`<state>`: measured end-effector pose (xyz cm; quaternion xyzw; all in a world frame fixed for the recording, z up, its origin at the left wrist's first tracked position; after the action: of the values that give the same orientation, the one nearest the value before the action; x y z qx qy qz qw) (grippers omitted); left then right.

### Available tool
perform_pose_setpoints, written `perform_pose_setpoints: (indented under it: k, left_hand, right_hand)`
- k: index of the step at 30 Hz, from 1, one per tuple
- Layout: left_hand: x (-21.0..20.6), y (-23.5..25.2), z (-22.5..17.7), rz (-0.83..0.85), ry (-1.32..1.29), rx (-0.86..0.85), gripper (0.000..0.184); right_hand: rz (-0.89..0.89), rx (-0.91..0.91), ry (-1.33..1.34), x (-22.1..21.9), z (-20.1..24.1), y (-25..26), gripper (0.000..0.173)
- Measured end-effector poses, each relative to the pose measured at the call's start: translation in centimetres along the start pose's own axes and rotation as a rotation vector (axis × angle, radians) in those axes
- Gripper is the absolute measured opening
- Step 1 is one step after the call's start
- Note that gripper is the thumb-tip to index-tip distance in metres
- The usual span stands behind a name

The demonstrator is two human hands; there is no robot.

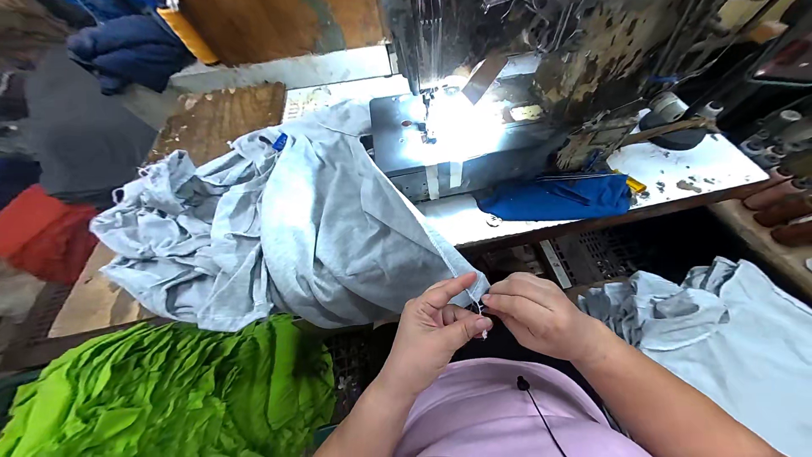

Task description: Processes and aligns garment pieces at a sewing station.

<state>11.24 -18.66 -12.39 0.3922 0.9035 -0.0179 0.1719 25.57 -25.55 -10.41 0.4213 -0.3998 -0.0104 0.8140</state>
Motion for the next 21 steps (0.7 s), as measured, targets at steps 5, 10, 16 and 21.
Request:
perform_pose_setpoints:
  k: [5,10,16,21]
  left_hand:
    - [-0.1,0.0,0.1,0.004,-0.041,0.012,0.057]
    - [0.1,0.1,-0.1,0.035,0.238,0.000,0.066]
    - [-0.6,0.3,-2.4,0.005,1.284,-0.397,0.035]
    - [2.7,-0.3,-3.5,-0.162,0.826,-0.364,0.031]
  right_hand:
    - [0.020,0.010,-0.058,0.0,0.3,0.5,0.013]
    - [0.017,-0.036,0.049,0.4,-0.4,1.3,0.009]
    - [0.438,-0.284,0.365,-2.7,-2.9,5.2,0.058]
    - [0.237,-0.200,0.342,-1.9,-2.9,8.2,0.023]
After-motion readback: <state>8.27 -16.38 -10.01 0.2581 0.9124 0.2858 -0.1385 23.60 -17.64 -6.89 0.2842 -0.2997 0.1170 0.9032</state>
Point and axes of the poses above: each hand's wrist, its own y-axis towards the middle knuckle, its own x-axis out of the back of the hand, z = x × y, the point moved 7 cm from there along y, towards the middle knuckle, and after that the axes turned 6 degrees about z, right-handed, at the moved point
